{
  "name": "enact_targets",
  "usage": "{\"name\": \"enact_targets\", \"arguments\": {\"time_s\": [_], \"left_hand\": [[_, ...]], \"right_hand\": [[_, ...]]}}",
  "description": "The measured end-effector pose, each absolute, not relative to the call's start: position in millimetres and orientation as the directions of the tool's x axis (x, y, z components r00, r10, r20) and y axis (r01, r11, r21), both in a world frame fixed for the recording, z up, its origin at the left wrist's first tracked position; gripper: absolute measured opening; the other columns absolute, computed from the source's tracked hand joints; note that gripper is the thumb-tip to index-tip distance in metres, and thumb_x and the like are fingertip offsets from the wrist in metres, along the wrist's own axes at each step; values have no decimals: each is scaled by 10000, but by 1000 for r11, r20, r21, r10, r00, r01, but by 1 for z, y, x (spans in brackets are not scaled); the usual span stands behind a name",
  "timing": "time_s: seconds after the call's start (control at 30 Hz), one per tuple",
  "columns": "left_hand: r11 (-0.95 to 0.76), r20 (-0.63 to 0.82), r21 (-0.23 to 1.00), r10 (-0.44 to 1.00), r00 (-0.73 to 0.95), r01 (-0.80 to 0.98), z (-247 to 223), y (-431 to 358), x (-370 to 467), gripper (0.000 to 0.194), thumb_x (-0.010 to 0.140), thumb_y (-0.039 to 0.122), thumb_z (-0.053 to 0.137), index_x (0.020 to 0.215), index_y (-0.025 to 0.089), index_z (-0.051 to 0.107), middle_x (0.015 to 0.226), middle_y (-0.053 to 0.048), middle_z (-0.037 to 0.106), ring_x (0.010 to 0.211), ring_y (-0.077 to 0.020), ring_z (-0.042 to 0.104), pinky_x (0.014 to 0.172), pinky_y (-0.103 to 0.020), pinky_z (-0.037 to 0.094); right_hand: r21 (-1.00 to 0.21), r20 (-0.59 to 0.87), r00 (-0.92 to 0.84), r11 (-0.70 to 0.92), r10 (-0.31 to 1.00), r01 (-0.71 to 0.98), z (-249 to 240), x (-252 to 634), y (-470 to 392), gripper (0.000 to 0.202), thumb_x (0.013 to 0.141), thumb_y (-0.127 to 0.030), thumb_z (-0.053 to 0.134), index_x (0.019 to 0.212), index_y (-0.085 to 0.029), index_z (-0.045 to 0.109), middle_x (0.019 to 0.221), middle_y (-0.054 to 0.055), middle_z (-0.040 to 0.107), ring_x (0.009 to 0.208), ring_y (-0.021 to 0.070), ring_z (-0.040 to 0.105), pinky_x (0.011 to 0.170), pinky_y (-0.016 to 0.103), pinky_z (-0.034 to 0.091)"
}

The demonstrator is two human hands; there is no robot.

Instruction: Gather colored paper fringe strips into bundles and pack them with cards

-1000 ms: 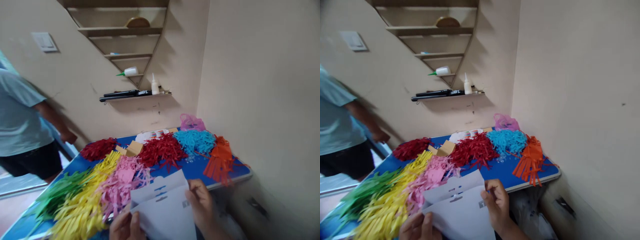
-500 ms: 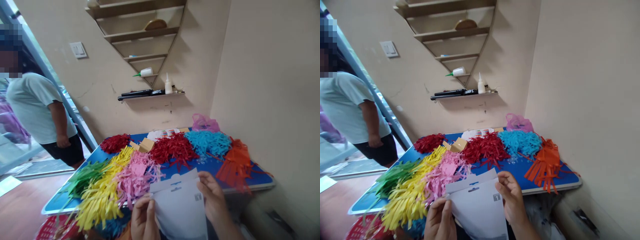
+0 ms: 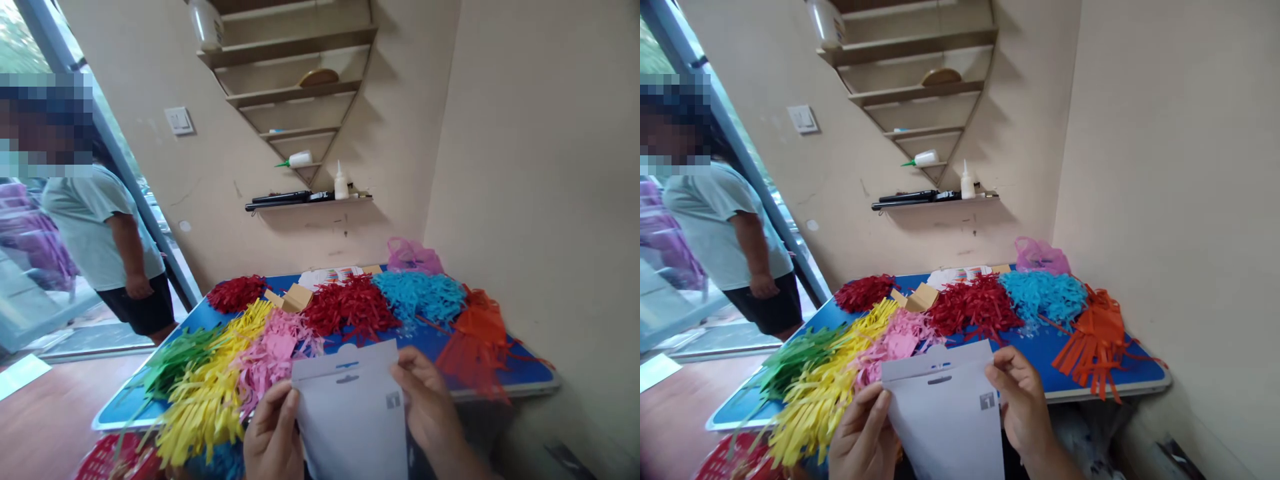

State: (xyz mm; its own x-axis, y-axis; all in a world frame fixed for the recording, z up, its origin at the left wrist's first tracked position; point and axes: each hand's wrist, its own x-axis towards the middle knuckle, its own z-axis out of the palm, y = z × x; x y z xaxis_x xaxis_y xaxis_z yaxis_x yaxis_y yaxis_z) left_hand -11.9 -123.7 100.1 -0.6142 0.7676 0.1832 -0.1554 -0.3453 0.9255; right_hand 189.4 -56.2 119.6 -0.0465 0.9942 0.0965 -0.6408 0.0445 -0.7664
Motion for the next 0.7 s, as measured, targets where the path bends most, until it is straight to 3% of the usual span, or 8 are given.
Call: {"name": "enact_targets", "arguments": {"time_s": [0.17,0.3,0.4,0.5,0.7], "left_hand": [[-314,262,949,811,-523,-11,109,-121,-27,447,651,461,802,1000,191,725,875,-66,738,796,-216,684,654,-267,556],[-322,343,938,819,-460,127,124,-106,-36,360,654,438,793,899,182,732,767,-41,697,685,-170,634,576,-227,517],[-370,400,917,845,-355,152,132,-101,-37,252,723,407,743,849,191,709,710,-11,647,621,-135,580,537,-198,478],[-369,407,911,872,-270,184,132,-103,-38,167,780,353,691,857,205,705,758,-19,650,684,-151,589,590,-211,487],[-428,485,869,836,-256,249,140,-94,-48,135,777,285,665,854,202,740,846,-44,676,781,-187,605,657,-248,488]], "right_hand": [[-832,222,-185,87,957,-548,126,199,-45,259,666,-349,806,775,-195,629,650,-21,592,565,124,524,538,215,413],[-875,329,-223,207,918,-437,127,204,-24,321,666,-312,778,959,-219,688,686,-30,575,626,137,529,597,233,434],[-893,354,-232,253,906,-372,124,205,-14,183,683,-285,756,849,-222,708,671,-31,562,613,131,506,582,229,418],[-892,399,-281,298,873,-340,119,206,-10,57,732,-271,719,742,-216,707,653,-27,541,588,126,479,546,226,390],[-852,503,-346,389,792,-349,135,213,-9,62,773,-268,707,731,-226,725,707,-8,569,633,135,521,574,235,423]]}}
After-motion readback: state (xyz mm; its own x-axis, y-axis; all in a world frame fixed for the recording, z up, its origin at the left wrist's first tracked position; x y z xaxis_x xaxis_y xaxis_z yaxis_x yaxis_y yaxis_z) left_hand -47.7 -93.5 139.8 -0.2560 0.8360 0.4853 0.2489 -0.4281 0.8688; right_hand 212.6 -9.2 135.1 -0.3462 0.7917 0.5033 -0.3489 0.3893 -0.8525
